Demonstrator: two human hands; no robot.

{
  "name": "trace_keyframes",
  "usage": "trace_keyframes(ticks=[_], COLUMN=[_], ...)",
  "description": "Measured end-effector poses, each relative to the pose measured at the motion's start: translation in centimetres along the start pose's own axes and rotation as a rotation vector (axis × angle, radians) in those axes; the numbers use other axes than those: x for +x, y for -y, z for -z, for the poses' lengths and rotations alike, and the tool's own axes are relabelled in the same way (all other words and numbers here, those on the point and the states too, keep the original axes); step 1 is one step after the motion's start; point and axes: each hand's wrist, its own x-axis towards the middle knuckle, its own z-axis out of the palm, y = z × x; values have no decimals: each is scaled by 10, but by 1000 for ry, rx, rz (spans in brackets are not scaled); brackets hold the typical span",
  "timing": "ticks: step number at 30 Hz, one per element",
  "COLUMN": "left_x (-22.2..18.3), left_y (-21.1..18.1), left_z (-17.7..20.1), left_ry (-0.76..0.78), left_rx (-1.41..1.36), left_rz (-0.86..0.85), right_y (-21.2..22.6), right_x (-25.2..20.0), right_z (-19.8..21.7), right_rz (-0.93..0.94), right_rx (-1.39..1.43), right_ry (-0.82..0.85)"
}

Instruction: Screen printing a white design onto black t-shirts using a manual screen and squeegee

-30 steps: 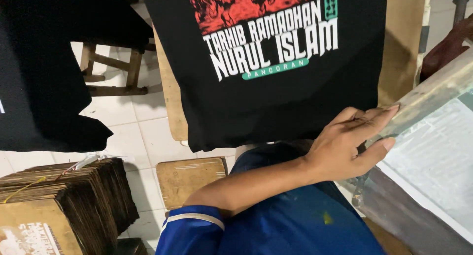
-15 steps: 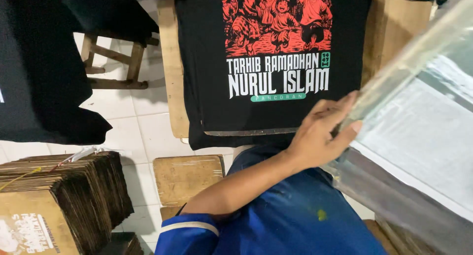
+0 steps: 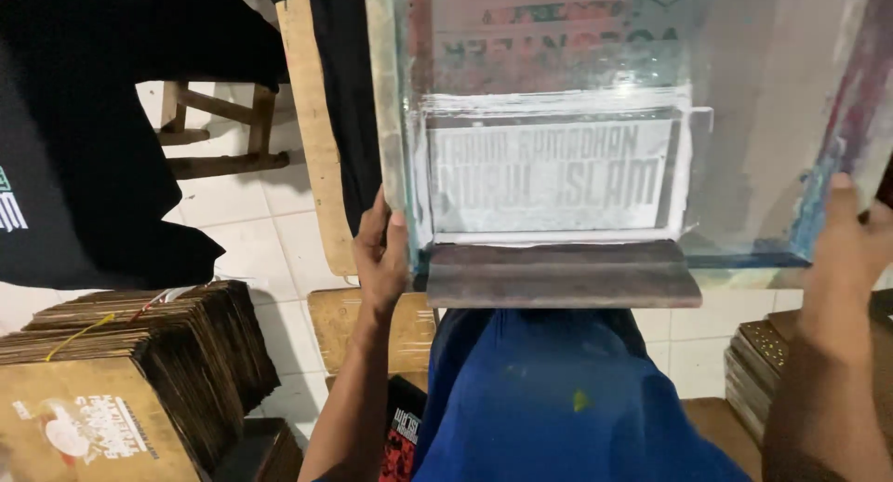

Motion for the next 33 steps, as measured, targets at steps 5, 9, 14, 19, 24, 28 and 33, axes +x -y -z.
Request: trace_keyframes(ticks=[5,9,14,19,24,28,33], left_x=[7,7,11,10,10,10,10], left_y=[56,30,41,43,53,57,56], left_z=[8,9,4,1,-4,-3,-4], left_ry=[-80,-61,-56,-74,-84,-105,-107], left_rx=[-60,-50,-113,-7,6,47,68], left_rz=[-107,-65,-162,-39,-48,-87,-103], right_y=[-55,-25,-60,-51,-61,-61,-67], right_x=[77,51,82,71,76,75,81], right_z=[-45,-48,-47,-48,-42,-43,-42], right_rz=[320,234,343,300,344,345,326], right_rx=[22,-67,42,42,15,2,3], right_ry=[-56,-80,-37,-3,-15,10,18])
